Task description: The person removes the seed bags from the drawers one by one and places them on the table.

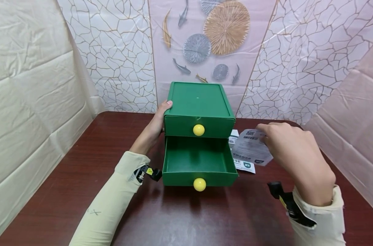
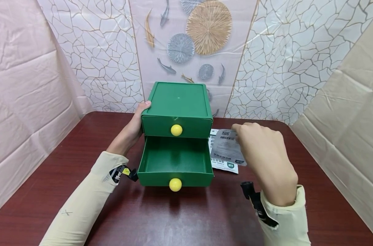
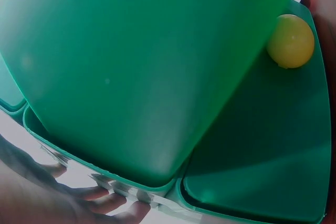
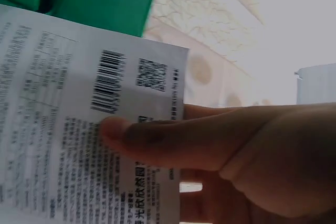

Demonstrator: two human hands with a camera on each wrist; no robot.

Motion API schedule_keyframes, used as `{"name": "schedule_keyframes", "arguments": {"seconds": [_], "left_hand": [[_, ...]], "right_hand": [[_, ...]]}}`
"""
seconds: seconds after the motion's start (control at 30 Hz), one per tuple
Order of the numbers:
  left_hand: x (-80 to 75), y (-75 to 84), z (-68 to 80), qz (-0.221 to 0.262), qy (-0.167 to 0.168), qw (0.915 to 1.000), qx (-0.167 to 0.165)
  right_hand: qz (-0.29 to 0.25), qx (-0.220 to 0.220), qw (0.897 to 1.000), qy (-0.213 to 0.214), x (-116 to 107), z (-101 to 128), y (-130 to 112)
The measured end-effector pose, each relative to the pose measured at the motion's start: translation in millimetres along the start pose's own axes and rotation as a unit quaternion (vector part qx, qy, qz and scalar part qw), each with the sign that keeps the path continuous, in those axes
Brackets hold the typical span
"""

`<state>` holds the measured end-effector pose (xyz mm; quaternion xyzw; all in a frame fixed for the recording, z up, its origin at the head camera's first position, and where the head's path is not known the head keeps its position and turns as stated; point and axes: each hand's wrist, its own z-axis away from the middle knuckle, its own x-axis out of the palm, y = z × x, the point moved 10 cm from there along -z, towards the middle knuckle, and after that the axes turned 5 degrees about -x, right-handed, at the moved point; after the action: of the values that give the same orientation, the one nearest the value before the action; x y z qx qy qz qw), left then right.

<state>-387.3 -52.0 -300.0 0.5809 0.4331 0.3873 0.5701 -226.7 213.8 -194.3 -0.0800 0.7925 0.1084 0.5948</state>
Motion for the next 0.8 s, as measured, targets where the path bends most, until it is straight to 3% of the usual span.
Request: {"name": "schedule_keyframes", "arguments": {"seconds": [0.17, 0.53, 0.8], "left_hand": [[-0.1, -0.8, -0.9, 0.002, 0.0, 1.0, -0.003], [0.1, 0.4, -0.6, 0.009, 0.0, 0.9999, -0.005], [-0.7, -0.1, -0.8, 0.005, 0.001, 1.0, -0.003]], "right_hand": [[-0.008, -0.006, 1.0, -0.001, 15.3, -14.0, 2.7], [-0.044, 0.006, 0.997, -0.065, 61.4, -38.2, 15.6], [-0.066, -0.02, 0.993, -0.093, 84.1, -44.7, 13.9]]}}
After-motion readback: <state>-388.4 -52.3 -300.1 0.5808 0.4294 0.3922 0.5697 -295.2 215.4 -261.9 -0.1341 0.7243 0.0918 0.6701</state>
